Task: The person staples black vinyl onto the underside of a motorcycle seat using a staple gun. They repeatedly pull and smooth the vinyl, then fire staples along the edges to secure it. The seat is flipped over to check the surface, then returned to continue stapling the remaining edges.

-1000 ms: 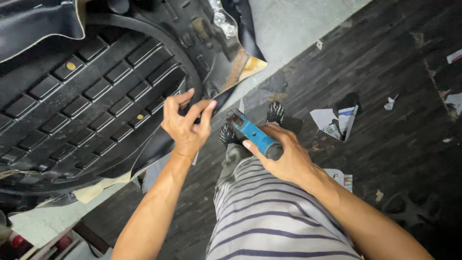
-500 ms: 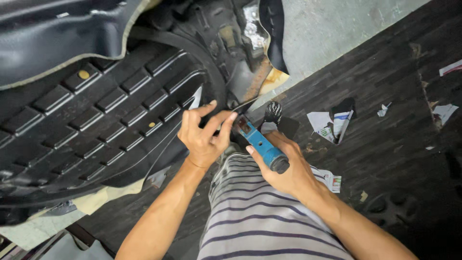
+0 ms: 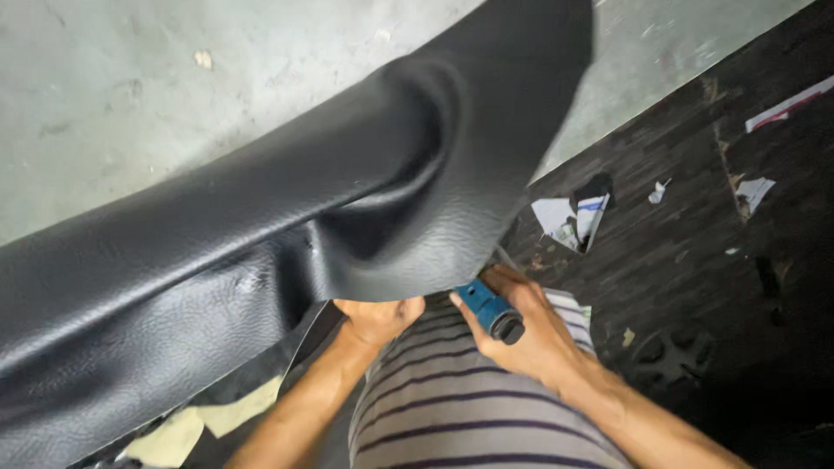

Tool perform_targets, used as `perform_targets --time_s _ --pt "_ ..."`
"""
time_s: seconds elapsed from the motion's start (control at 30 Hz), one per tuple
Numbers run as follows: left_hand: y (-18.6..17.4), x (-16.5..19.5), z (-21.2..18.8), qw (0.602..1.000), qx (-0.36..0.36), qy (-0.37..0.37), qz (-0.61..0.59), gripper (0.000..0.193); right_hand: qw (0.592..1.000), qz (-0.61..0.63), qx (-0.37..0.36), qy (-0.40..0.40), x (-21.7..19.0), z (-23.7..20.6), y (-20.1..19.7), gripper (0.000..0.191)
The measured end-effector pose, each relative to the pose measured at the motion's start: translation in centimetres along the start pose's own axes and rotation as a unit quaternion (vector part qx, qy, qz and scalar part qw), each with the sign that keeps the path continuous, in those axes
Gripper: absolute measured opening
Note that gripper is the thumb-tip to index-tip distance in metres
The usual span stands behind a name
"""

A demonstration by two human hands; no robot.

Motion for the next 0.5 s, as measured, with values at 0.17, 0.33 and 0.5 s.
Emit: perform_targets --time_s 0.17,0.33,0.5 --pt "1.5 -0.9 -1.2 1.0 -0.011 0.009 0.008 0.017 0.998 -0.056 0.027 -0.02 0.8 0.3 0.7 0.024" --pt "1.1 -1.9 0.8 1.0 -0.024 -0.017 0.008 0.022 0.996 -0.022 0.048 -0.067 1.4 0.8 1.3 0.025" --pt "-0.9 -1.1 5.1 0.999 0.002 -0.045 0.014 0.026 0.996 0.034 0.044 -0.063 0.7 1.1 1.2 0.028"
Point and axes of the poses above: each hand's wrist, its own z-axis towards the middle knuckle, its own y-axis out of the palm, x = y × z, the point moved 6 cm from there along z, towards the middle knuckle, and after that the axes turned 2 degrees about x, right-handed, at the moved point
